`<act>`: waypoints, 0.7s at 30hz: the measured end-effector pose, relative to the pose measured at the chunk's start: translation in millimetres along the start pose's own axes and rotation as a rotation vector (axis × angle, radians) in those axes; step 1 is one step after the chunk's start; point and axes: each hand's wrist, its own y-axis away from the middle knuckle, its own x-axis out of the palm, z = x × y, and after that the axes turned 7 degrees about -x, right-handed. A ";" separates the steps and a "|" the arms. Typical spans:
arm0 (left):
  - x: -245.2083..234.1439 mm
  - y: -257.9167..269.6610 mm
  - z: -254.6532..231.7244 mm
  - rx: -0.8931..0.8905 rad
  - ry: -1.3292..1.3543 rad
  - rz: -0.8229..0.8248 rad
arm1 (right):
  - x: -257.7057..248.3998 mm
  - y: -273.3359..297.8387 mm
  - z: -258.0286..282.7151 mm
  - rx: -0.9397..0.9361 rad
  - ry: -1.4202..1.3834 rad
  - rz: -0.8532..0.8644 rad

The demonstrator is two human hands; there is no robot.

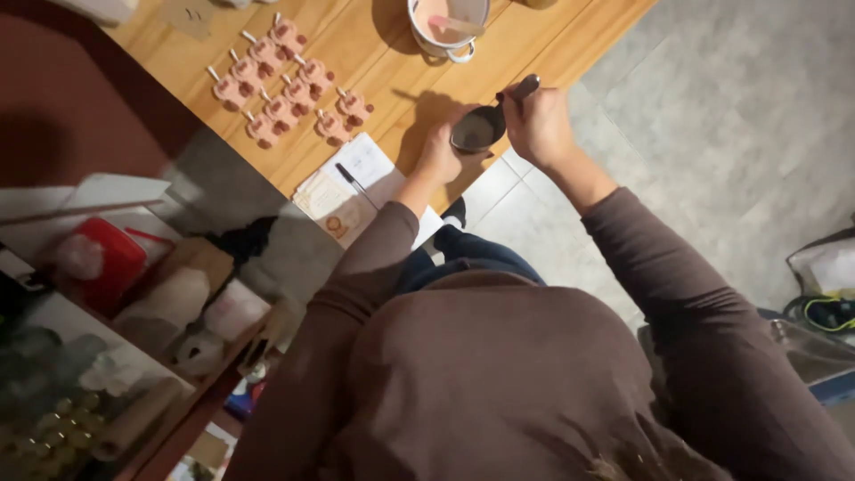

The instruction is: Stirring and mixing candle wax or paste in various containers using a spatula and palette knife.

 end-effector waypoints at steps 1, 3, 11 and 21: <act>-0.1 1.1 2.1 -0.001 0.001 0.004 | 3.7 4.3 0.6 0.072 0.015 -0.017; 10.2 14.6 13.6 0.005 0.007 -0.013 | 7.6 15.0 2.8 0.058 0.018 -0.050; 3.5 2.8 12.7 0.025 -0.052 -0.031 | 11.2 6.6 -10.3 0.086 0.002 -0.143; 6.1 8.0 8.8 -0.002 0.005 -0.005 | 6.2 -8.6 -3.8 -0.159 0.124 0.122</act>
